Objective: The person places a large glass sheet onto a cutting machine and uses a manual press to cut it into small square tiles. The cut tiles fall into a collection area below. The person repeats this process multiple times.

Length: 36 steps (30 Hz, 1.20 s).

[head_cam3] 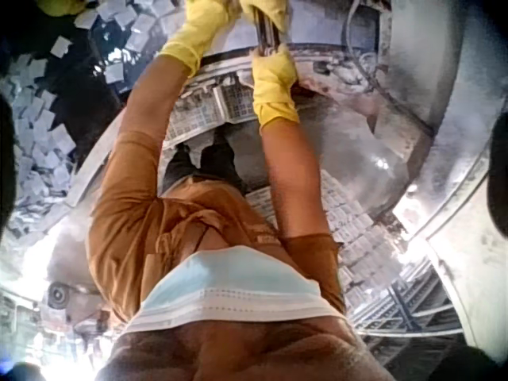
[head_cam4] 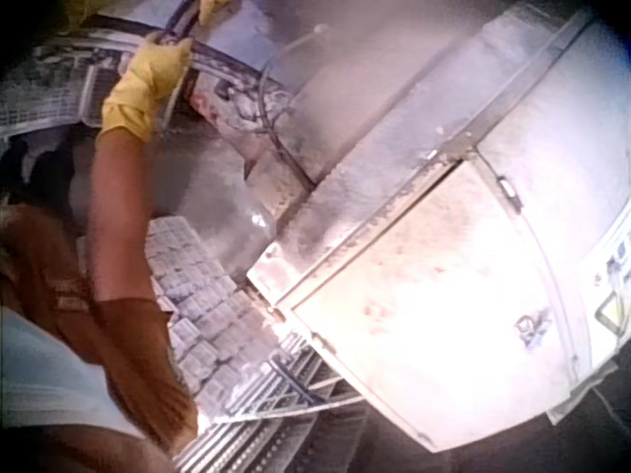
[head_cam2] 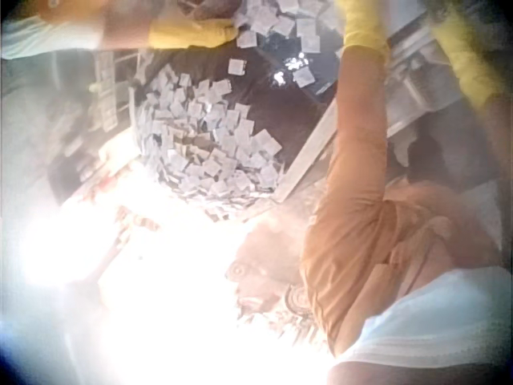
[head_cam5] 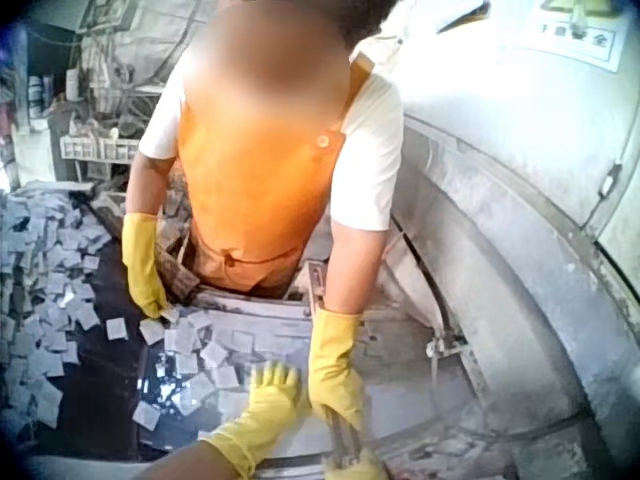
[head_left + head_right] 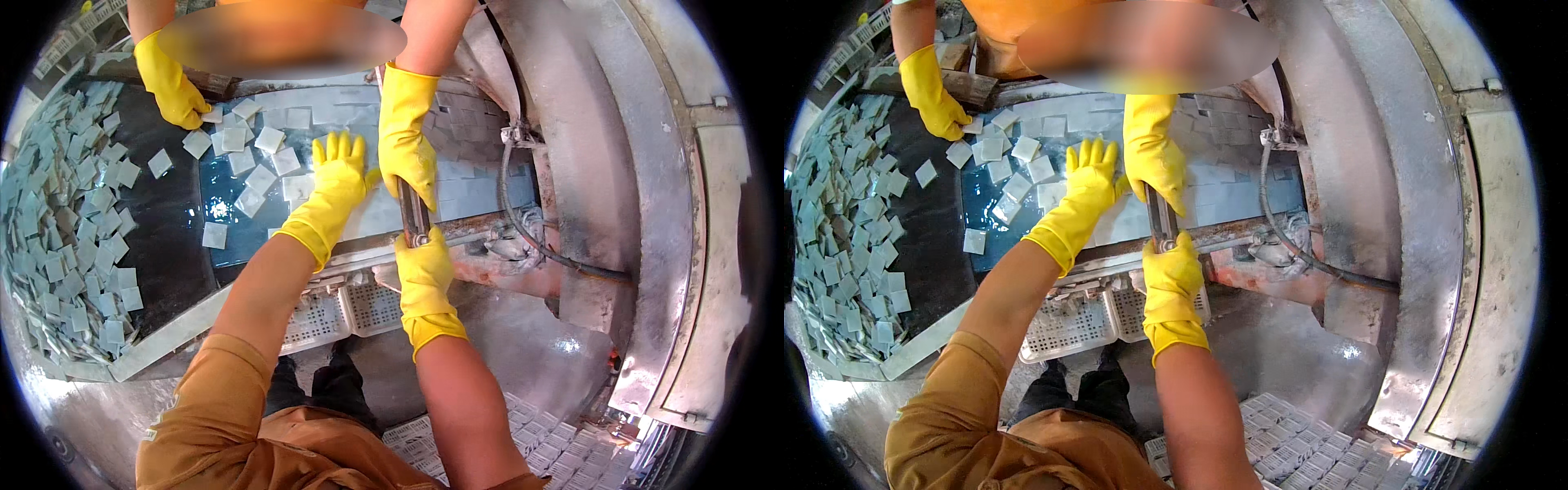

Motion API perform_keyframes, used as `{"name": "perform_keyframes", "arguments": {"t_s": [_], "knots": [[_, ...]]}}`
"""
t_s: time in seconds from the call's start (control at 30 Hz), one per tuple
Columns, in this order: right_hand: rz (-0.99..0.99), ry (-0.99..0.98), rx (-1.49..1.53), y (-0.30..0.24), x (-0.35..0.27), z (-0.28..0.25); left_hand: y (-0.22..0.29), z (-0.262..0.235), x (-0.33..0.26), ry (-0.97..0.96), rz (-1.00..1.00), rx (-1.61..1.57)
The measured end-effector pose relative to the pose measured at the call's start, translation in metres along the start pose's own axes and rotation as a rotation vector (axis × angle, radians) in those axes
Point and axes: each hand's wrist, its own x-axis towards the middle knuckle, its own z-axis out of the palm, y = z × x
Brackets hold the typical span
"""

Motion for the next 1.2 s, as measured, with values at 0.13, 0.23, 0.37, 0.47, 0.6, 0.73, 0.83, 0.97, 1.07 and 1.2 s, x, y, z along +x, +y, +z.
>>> {"name": "perform_keyframes", "arguments": {"t_s": [0.13,0.23,0.37,0.47,0.6,0.73,0.83,0.97,1.07,1.2], "knots": [[-0.008,-0.010,-0.006,0.009,0.003,0.003,-0.026,-0.006,-0.013,-0.022,0.319,0.012],[0.019,-0.060,0.038,0.000,0.001,-0.007,-0.061,-0.033,-0.012,-0.004,0.234,0.120],[0.027,-0.080,0.044,-0.002,0.002,-0.009,-0.080,-0.029,0.009,0.054,0.137,0.167],[0.016,-0.061,0.042,-0.003,-0.003,-0.007,-0.067,-0.015,0.018,0.056,0.059,0.207],[0.014,-0.054,0.041,0.006,-0.001,0.003,-0.012,-0.001,-0.001,0.096,0.062,0.111],[0.025,-0.066,0.040,0.002,0.002,-0.001,0.032,0.005,-0.030,0.039,0.092,0.039],[-0.003,-0.051,0.100,0.011,0.008,0.008,0.041,0.011,-0.044,0.012,0.148,-0.060],[-0.039,0.022,0.017,0.005,0.002,0.002,0.041,0.008,-0.058,0.058,0.246,-0.181],[-0.010,0.002,0.022,0.007,0.005,0.007,0.044,0.012,-0.046,0.144,0.273,-0.190],[0.002,-0.027,0.031,0.008,0.002,0.004,0.056,0.033,-0.013,0.087,0.012,-0.488]]}}
